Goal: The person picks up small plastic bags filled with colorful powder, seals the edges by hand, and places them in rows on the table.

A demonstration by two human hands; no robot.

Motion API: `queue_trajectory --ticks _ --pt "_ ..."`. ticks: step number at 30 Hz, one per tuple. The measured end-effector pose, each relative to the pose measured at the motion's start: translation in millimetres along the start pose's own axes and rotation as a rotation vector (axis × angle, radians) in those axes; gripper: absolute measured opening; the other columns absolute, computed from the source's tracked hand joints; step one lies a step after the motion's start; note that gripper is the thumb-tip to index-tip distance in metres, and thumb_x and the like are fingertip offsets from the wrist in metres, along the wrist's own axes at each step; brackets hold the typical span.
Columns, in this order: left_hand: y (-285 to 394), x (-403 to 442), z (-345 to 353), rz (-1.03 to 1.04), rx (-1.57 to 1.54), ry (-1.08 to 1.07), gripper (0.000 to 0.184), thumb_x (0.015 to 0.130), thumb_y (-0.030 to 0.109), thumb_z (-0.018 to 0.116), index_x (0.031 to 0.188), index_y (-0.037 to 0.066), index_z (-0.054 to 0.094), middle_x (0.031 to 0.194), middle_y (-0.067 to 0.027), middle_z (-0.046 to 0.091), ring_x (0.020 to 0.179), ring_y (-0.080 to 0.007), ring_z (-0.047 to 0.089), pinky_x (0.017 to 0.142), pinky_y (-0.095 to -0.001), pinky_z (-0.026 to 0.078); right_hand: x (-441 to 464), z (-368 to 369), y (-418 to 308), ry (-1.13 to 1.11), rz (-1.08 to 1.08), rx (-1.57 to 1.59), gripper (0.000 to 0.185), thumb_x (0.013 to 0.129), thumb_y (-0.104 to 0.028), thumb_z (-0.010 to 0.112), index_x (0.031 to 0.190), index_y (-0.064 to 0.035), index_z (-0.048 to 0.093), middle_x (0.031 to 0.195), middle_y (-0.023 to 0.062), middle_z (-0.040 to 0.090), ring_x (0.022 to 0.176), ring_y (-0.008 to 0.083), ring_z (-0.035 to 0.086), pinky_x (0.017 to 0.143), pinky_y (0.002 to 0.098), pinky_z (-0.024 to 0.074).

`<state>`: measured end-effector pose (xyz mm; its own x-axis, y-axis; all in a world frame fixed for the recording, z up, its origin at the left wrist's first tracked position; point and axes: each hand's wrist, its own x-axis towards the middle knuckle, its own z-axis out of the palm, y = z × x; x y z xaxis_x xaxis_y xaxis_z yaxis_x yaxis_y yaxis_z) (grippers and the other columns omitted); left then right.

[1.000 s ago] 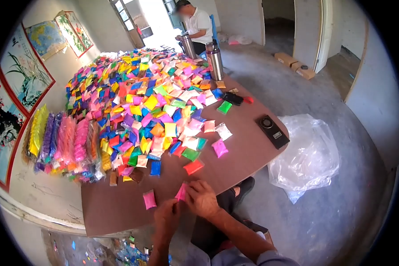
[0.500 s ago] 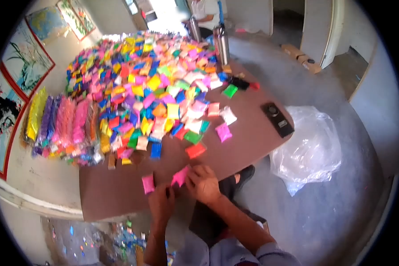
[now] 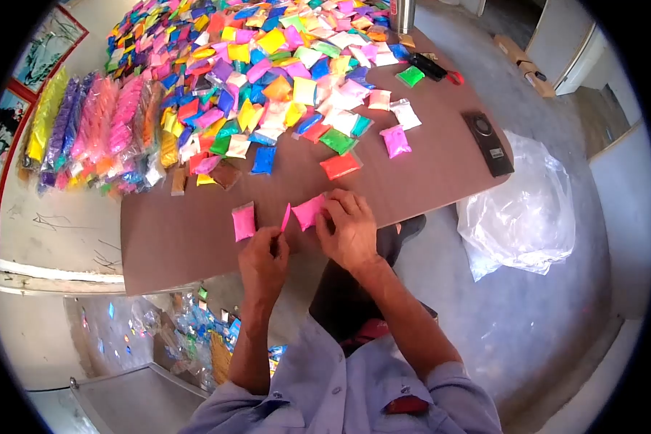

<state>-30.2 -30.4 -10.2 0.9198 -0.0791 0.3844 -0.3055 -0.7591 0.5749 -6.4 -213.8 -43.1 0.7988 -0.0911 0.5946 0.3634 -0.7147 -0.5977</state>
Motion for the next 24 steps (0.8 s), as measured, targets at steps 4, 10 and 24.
queue_trajectory --ticks 4,10,24 --pt "10 -2 8 0.036 -0.102 -0.032 0.012 0.088 0.0 0.068 0.099 0.004 0.066 0.084 -0.0165 0.067 0.072 -0.0334 0.068 0.064 -0.0391 0.054 5 -1 0 -0.036 -0.113 -0.034 0.026 0.079 -0.006 0.072 0.105 -0.0078 0.071 0.117 0.01 0.068 0.11 0.0332 0.063 0.088 0.0425 0.0533" --pt "-5 -1 -5 -0.039 0.121 -0.044 0.012 0.087 0.002 0.071 0.098 0.005 0.067 0.088 -0.0163 0.069 0.076 -0.0331 0.07 0.067 -0.0399 0.055 1 5 3 -0.052 -0.12 -0.039 0.027 0.079 -0.005 0.07 0.106 -0.0094 0.073 0.115 0.0065 0.071 0.108 0.0298 0.065 0.09 0.0426 0.053" --pt "12 -15 6 0.087 -0.066 0.013 0.011 0.088 0.005 0.071 0.099 0.006 0.068 0.091 -0.0139 0.071 0.077 -0.0339 0.071 0.066 -0.0401 0.056 0 8 4 -0.042 -0.137 -0.057 0.026 0.078 -0.004 0.07 0.103 -0.0075 0.074 0.114 0.0076 0.072 0.108 0.03 0.066 0.093 0.0422 0.0526"
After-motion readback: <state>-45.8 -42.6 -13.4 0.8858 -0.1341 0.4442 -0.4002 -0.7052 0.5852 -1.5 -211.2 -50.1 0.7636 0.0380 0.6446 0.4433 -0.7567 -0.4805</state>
